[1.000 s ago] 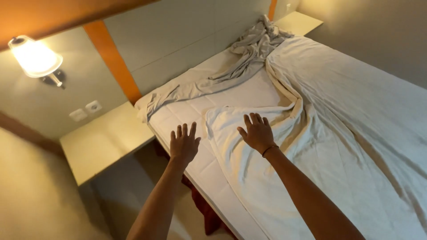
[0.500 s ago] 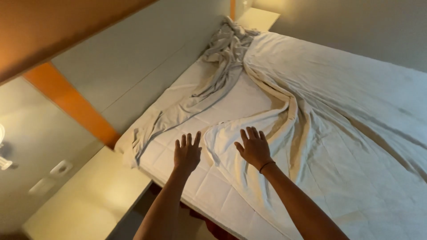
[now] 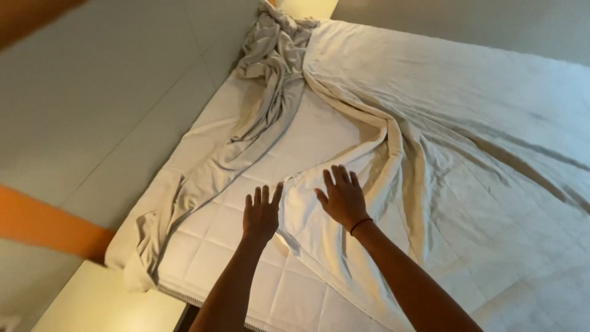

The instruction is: The person smooths and spreads a white fitted sheet over a mattress, tucking the edges under the mattress and pulling the fabric taut across the surface.

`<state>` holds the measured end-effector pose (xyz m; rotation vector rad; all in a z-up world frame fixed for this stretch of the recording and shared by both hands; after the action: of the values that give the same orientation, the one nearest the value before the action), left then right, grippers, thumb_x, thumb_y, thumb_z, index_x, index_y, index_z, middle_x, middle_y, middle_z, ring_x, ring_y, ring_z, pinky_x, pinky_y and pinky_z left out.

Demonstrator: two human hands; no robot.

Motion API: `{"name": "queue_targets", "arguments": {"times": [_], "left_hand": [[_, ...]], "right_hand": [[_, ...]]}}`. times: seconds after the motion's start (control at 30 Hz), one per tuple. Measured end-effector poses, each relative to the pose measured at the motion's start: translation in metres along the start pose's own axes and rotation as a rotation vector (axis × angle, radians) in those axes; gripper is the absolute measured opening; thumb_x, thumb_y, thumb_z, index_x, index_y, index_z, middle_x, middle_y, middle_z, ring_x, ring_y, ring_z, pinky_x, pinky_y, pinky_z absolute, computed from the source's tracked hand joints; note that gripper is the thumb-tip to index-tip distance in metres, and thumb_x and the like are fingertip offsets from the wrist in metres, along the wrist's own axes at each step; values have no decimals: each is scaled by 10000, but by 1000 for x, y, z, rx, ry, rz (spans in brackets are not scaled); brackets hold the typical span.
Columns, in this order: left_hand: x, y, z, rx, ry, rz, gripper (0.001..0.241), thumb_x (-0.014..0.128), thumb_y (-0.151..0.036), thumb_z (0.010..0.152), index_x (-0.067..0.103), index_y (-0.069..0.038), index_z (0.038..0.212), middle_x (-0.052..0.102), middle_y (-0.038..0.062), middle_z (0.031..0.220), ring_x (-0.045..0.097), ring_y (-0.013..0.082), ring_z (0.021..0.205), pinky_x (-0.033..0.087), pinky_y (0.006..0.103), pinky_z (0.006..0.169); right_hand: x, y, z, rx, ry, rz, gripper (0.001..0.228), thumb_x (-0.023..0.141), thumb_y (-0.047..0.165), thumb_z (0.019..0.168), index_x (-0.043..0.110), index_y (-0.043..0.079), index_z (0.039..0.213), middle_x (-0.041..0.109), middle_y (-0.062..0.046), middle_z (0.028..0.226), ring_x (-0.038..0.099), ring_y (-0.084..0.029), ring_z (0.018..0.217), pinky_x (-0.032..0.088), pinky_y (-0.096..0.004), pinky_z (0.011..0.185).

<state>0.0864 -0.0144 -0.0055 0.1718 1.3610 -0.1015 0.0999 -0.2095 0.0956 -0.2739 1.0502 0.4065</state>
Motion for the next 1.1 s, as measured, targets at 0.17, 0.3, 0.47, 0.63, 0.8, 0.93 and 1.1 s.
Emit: {"name": "queue_targets", "arguments": {"times": [0.17, 0.3, 0.47, 0.63, 0.8, 0.93, 1.1], "left_hand": [[68, 6, 14, 80, 98, 87, 908, 639, -136, 901, 149, -199, 1662, 428, 209, 1548, 402, 380, 1430, 351, 560, 1115], [157, 14, 37, 177, 38, 76, 892, 629, -153, 896, 155, -219, 1650, 435, 216, 1532, 412, 401, 1399, 344, 593, 1095], [241, 27, 42, 218, -55, 56, 817, 615, -209, 987, 159, -238, 1665, 449, 210, 1534, 426, 408, 1416, 356, 614, 1115], [289, 35, 43, 220, 151, 50, 887, 627, -233, 939, 108, -258, 1659, 373, 204, 1583, 381, 392, 1448, 354, 589, 1096], [349, 35, 45, 219, 35, 56, 735, 577, -284, 981, 208, -323, 1616, 388, 197, 1578, 397, 398, 1426, 356, 615, 1087], [346, 35, 41, 174, 187, -3, 649, 536, -285, 1007, 291, -320, 1607, 369, 251, 1576, 389, 442, 1422, 324, 614, 1123], [332, 36, 38, 139, 22, -97, 465, 568, -208, 938, 565, -173, 1402, 391, 268, 1559, 323, 461, 1435, 321, 665, 1083]], "right_hand": [[73, 18, -24, 41, 24, -1, 578, 630, 419, 937, 590, 4, 1338, 572, -214, 1381, 514, -391, 1327, 392, -535, 1097], [139, 29, -42, 80, 18, -49, 577, 653, 410, 931, 591, 8, 1340, 572, -228, 1374, 506, -396, 1323, 383, -549, 1099], [219, 56, -67, 149, 81, -10, 606, 669, 427, 903, 593, 15, 1340, 569, -231, 1395, 499, -406, 1336, 369, -552, 1097], [276, 88, -92, 151, 77, 16, 624, 651, 471, 941, 589, 15, 1363, 578, -225, 1419, 509, -389, 1366, 359, -541, 1141], [304, 115, -101, 126, 175, -3, 803, 726, 555, 721, 618, -41, 1249, 555, -250, 1347, 491, -400, 1310, 337, -563, 1082], [318, 116, -107, 175, 180, -130, 671, 712, 467, 783, 634, -52, 1201, 567, -226, 1321, 514, -358, 1303, 356, -540, 1094], [335, 120, -120, 175, 66, -195, 360, 679, 247, 874, 688, -18, 1117, 599, -171, 1314, 531, -314, 1347, 381, -498, 1142]]}}
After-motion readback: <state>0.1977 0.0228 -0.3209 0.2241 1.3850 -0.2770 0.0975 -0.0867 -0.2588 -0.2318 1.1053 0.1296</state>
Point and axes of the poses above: each hand's wrist, its own z-axis towards the middle knuckle, its own x-axis out of the palm, y = z × x, the point moved 8 cm from there along z, towards the middle knuckle
